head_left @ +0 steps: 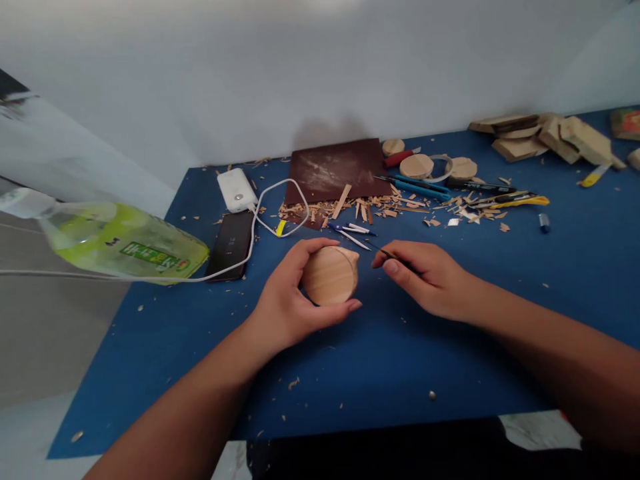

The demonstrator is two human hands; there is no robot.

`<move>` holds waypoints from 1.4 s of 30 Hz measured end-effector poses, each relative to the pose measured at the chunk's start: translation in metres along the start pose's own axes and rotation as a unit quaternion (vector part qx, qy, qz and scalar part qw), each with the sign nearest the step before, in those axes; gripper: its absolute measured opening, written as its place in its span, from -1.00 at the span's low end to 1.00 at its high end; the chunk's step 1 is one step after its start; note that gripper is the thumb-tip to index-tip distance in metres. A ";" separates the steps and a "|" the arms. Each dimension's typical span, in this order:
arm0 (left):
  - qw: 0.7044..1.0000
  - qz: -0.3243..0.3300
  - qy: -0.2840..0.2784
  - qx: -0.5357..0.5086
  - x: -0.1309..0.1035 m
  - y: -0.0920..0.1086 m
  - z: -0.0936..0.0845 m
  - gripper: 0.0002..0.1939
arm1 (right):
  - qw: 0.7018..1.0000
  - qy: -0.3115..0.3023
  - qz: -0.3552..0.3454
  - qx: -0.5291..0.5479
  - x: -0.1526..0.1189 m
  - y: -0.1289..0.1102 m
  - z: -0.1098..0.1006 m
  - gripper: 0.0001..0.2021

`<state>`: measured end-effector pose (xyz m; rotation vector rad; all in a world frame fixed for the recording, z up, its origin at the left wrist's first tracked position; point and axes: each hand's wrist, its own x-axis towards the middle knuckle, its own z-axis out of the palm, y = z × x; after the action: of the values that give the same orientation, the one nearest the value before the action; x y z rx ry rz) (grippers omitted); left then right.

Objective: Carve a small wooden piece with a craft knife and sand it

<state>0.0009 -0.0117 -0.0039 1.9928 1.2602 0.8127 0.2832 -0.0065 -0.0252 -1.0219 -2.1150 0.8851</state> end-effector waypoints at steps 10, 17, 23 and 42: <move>1.000 0.003 -0.004 0.009 0.002 0.003 0.000 -0.22 | 0.999 -0.029 -0.022 -0.029 0.001 0.006 0.009 -0.74; 0.997 -0.043 -0.043 -0.043 -0.001 0.009 0.003 -0.22 | 0.995 -0.065 -0.019 -0.079 -0.001 -0.003 0.013 -0.55; 0.998 -0.033 -0.032 -0.042 0.000 0.011 0.005 -0.22 | 0.986 -0.092 -0.021 -0.134 0.000 -0.001 0.016 -0.50; 0.997 -0.067 -0.008 -0.034 0.009 0.000 0.007 -0.24 | 0.935 -0.102 0.081 -0.329 0.013 -0.008 0.018 -0.41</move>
<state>0.0095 -0.0048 -0.0068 1.8358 1.3240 0.7638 0.2598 -0.0051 -0.0266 -1.5024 -2.6115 0.3497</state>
